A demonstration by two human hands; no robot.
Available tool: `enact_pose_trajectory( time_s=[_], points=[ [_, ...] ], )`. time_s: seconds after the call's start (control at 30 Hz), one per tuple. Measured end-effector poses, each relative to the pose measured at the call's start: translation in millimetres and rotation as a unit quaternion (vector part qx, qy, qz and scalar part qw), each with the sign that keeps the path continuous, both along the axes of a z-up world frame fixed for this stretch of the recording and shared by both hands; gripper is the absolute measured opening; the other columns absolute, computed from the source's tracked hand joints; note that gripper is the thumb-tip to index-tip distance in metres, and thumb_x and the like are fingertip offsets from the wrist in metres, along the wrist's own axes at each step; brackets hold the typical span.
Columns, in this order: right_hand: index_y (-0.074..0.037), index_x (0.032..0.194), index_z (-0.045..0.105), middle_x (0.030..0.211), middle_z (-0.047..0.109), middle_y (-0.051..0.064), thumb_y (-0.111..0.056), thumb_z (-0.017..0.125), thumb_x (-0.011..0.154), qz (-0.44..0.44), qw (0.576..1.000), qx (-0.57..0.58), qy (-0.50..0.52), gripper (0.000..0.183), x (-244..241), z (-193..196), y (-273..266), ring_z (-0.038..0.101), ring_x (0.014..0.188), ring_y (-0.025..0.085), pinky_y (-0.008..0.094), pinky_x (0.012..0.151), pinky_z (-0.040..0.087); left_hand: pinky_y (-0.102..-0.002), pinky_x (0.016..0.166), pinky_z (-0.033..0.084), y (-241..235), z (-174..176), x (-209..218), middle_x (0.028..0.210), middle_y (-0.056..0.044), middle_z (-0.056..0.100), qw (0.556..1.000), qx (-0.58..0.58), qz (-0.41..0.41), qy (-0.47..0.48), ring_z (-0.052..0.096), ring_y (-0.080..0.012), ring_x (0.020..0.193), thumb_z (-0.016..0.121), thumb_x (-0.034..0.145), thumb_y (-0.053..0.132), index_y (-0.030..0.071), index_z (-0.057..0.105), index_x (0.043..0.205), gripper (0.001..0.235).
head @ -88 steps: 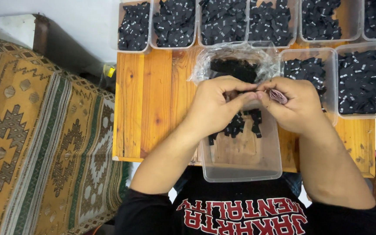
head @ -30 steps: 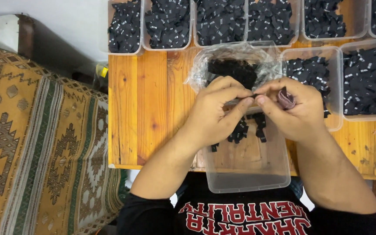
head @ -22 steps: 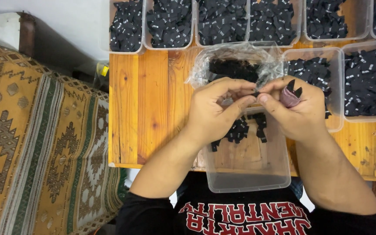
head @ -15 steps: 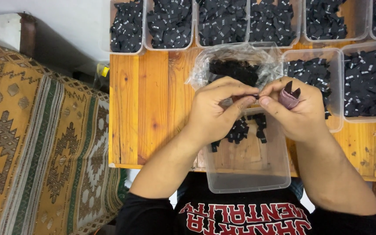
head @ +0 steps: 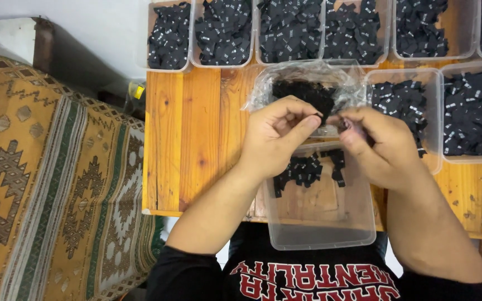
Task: The person repeatedly picks small black fabric pieces from a plastic bag, folds each piece by hand, and places the folded pieces into a clear plastic container. The process continues with multiple pieces throughout the clip.
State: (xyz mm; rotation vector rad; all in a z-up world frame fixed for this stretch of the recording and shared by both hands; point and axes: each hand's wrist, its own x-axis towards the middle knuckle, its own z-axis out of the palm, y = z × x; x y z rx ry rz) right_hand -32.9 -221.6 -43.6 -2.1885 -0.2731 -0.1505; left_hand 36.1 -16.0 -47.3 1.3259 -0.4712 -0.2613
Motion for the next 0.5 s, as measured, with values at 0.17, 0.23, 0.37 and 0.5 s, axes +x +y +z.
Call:
enact_pose_trajectory(
  time_s=[0.17,0.23,0.37,0.5],
  points=[
    [0.000,0.113,0.069,0.080,0.062,0.002,-0.018,0.061,0.103,-0.001,1.000,-0.004,-0.031,0.023,-2.1,-2.8,4.8,0.052,0.063,0.014,0.028,0.062,0.042,-0.023,0.083,0.056,0.0,-1.9,0.0,0.097,-0.003,0.068,0.999,-0.034,0.003,0.003,0.064,-0.0115,0.090,0.067,0.099,0.007,0.009,0.068,0.101,0.003],
    [0.000,0.114,0.069,0.080,0.062,0.002,-0.016,0.062,0.102,0.003,0.999,0.003,-0.033,0.021,-1.0,-1.4,7.2,0.051,0.063,0.013,0.027,0.061,0.042,-0.024,0.083,0.057,0.4,-1.7,0.8,0.097,-0.003,0.068,0.999,-0.044,0.001,-0.008,0.064,-0.0121,0.090,0.067,0.099,0.007,0.008,0.068,0.102,0.003],
    [0.001,0.106,0.068,0.070,0.053,0.000,-0.013,0.059,0.104,0.001,0.999,0.008,-0.035,0.018,-1.2,-3.3,7.5,0.046,0.059,0.013,0.028,0.059,0.039,-0.025,0.082,0.055,0.0,-1.5,-0.7,0.097,-0.005,0.066,0.999,-0.047,0.001,-0.006,0.064,-0.0131,0.090,0.067,0.099,0.007,0.007,0.067,0.102,0.003],
    [0.000,0.108,0.069,0.068,0.054,-0.001,-0.017,0.058,0.105,0.002,1.000,0.012,-0.027,0.020,-0.9,-3.1,8.2,0.046,0.058,0.012,0.027,0.058,0.039,-0.024,0.080,0.056,-0.7,-4.8,-1.1,0.097,-0.005,0.066,0.998,-0.054,-0.001,-0.010,0.064,-0.0133,0.088,0.068,0.099,0.008,0.008,0.067,0.102,0.003]
  ],
)
